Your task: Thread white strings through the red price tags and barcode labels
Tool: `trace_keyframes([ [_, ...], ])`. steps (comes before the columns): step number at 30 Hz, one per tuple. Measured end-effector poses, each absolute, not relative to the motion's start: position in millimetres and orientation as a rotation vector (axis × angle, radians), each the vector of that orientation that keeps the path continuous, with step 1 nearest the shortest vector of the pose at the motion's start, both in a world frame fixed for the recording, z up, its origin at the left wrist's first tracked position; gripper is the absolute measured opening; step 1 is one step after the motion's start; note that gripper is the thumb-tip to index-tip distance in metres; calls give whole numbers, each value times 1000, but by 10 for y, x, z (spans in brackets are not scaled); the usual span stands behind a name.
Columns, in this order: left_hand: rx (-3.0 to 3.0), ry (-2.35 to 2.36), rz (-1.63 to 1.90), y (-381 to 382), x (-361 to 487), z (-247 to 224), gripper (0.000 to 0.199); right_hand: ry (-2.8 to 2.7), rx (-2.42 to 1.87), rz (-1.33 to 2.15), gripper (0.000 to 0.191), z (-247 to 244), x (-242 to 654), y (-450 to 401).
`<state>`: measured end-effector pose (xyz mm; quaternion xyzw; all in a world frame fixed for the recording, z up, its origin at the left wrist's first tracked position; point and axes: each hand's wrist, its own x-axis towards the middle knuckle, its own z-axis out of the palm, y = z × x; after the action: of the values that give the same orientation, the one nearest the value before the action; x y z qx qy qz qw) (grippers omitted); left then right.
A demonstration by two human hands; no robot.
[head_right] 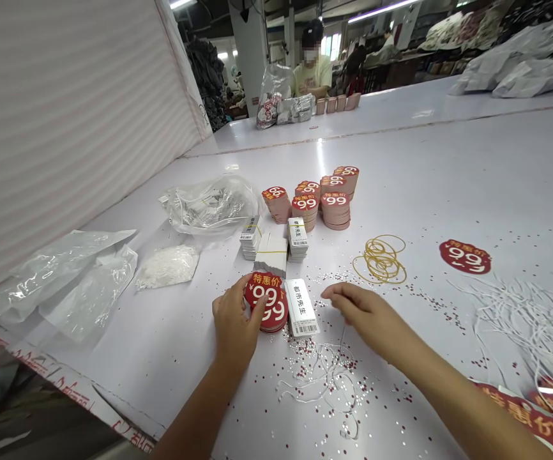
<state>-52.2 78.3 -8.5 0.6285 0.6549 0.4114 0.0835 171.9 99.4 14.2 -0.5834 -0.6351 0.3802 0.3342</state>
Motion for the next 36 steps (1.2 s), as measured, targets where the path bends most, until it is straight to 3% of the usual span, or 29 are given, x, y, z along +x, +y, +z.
trace_keyframes([
  [6,1403,1555,1461,736,-545,-36,34,-1773,-1555,1180,38,-202,1534,1224],
  [12,1117,1310,1490,730,-544,63,23,-1795,-1553,1378,36,-406,1570,1365],
  [20,916,1014,1248,529,-409,189,40,-1736,-1477,1248,52,81,1656,986],
  [23,846,951,1056,400,-306,187,46,-1757,-1363,1365,48,287,1684,694],
  [26,862,938,929,312,-229,167,40,-1734,-1289,1429,43,311,1723,420],
  [36,794,912,907,245,-147,75,35,-1798,-1445,949,39,-126,2010,110],
])
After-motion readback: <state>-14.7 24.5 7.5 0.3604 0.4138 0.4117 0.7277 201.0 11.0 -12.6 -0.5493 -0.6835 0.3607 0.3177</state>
